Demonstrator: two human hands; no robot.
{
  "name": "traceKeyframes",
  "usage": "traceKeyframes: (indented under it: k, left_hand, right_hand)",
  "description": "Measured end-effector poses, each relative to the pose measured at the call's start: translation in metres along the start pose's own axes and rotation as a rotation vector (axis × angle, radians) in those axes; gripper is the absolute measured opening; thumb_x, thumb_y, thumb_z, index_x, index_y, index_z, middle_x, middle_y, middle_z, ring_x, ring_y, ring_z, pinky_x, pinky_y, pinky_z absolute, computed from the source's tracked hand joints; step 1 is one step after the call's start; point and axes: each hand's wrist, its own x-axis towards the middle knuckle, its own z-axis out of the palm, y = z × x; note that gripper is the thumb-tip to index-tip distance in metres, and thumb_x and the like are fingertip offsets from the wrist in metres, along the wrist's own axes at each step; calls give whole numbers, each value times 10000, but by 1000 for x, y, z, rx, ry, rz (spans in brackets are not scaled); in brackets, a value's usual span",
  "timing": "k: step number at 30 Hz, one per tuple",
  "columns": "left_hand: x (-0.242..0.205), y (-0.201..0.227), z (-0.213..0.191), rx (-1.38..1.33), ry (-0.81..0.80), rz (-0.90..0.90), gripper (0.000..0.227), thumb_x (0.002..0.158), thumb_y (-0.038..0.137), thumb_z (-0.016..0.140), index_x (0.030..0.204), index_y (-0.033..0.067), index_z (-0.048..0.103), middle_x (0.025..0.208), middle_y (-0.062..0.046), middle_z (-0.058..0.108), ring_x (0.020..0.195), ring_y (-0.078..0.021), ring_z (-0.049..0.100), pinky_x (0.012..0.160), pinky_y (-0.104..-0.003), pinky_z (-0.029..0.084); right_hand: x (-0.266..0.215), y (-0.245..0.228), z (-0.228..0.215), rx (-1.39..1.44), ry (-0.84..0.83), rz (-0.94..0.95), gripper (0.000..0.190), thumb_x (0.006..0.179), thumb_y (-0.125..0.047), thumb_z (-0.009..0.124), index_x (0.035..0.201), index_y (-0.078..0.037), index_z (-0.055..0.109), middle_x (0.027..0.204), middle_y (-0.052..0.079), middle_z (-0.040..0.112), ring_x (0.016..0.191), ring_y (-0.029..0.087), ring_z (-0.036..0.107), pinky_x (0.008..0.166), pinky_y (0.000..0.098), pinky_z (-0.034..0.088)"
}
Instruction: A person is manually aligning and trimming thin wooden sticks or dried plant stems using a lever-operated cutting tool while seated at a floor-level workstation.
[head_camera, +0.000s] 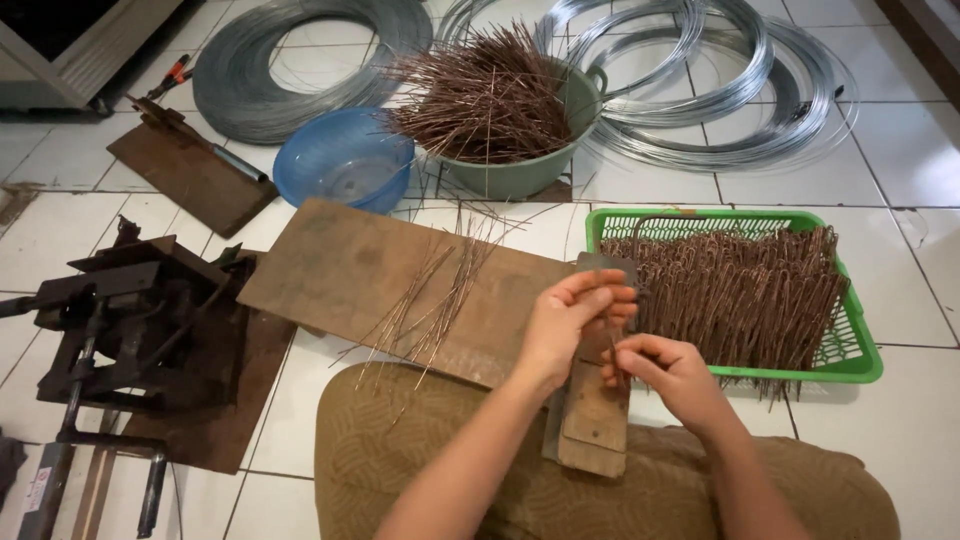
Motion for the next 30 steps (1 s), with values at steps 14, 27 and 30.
traceKeyframes:
  k: [14,27,30]
  left_hand:
    - [-4,31,37,1115,-220,542,417,1000,319,638,1337,76,604,1211,-107,704,1139,-297,710,977,-390,586]
    - [19,39,41,1103,-265,545,249,1010,260,631,1185,89,675,1078,-117,752,1035,-318,748,900,-388,616]
    - [25,36,37,1122,-310,611,204,1025,262,611,1132,109,693,1012,-74,738,997,-294,748,890,-385,621]
  right_hand:
    - [51,82,-27,-312,247,-274,75,912,-57,766,915,-105,823,764,50,749,729,154,683,726,332,546]
    - [54,41,-31,-520,158,-448,130,852,-79,777,979,-53,789,871,165,774,916,370,749,789,457,577]
    - [50,30,-24,-511,135,-420,134,869,-99,770,992,-54,798,926,148,794,969,352,758,855,461,584]
